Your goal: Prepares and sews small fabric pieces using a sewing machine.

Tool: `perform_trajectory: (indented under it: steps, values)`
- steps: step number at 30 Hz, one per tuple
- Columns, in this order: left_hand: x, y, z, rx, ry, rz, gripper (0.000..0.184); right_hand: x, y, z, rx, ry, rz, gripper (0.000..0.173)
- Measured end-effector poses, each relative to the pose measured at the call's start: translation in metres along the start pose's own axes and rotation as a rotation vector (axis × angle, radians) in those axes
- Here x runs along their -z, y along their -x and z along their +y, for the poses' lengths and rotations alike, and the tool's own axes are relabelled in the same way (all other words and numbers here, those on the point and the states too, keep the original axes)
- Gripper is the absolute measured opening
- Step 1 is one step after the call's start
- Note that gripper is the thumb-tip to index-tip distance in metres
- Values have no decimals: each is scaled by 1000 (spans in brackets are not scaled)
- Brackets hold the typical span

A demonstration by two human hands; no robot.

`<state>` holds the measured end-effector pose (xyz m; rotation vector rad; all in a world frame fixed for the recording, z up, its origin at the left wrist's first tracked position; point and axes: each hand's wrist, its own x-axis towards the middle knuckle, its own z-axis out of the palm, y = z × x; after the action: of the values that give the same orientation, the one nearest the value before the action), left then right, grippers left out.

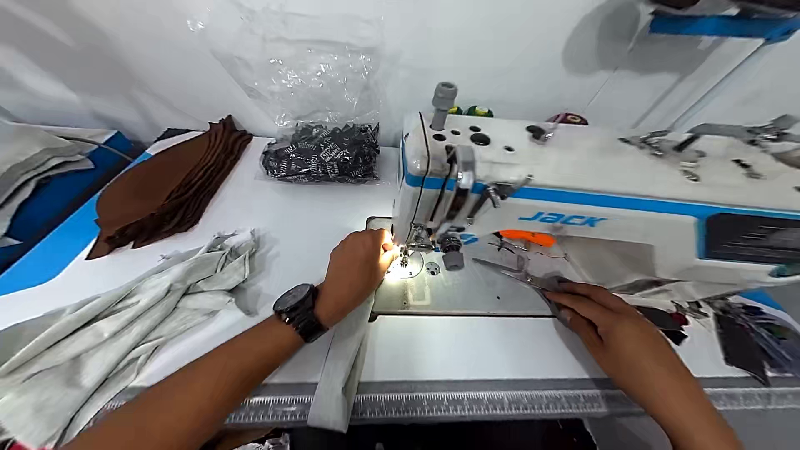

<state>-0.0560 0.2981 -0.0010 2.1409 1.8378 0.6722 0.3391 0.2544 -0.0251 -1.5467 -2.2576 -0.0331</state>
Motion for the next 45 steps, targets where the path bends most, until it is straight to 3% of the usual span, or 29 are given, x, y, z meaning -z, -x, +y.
perform_trajectory:
  steps: [4,7,10,14,17,19,23,25,27,30,33,37,45]
  values:
    - [1,-10,5,162,16,-139,27,15,4,4,33,-76,-97,26]
    - [-1,5,-2,114,122,-40,23,24,18,-6,-51,-95,-209,41]
    - [18,62,4,116,424,86,20,39,45,-16,-146,-40,-264,60]
    - [41,161,36,259,1033,192,11,43,86,-37,-167,151,-143,55]
    - [50,213,54,286,1196,247,20,38,114,-50,-188,208,-51,52]
    - [53,233,62,323,1266,288,20,35,130,-51,-217,108,-32,57]
    - [55,255,68,347,1293,341,16,23,159,-73,-246,-490,133,65]
    - [55,261,69,335,1273,360,17,12,166,-111,-95,-997,195,79]
    - [53,265,72,323,1249,365,18,5,170,-155,61,-1271,71,77]
    - [49,269,78,324,1206,348,22,2,174,-209,141,-1269,-224,63]
    - [46,273,80,307,1148,345,21,-4,170,-233,138,-1210,-380,65]
    - [42,275,78,278,1123,371,22,-6,158,-240,148,-1210,-413,74]
    - [38,276,72,217,1061,425,22,-10,154,-251,123,-1214,-393,72]
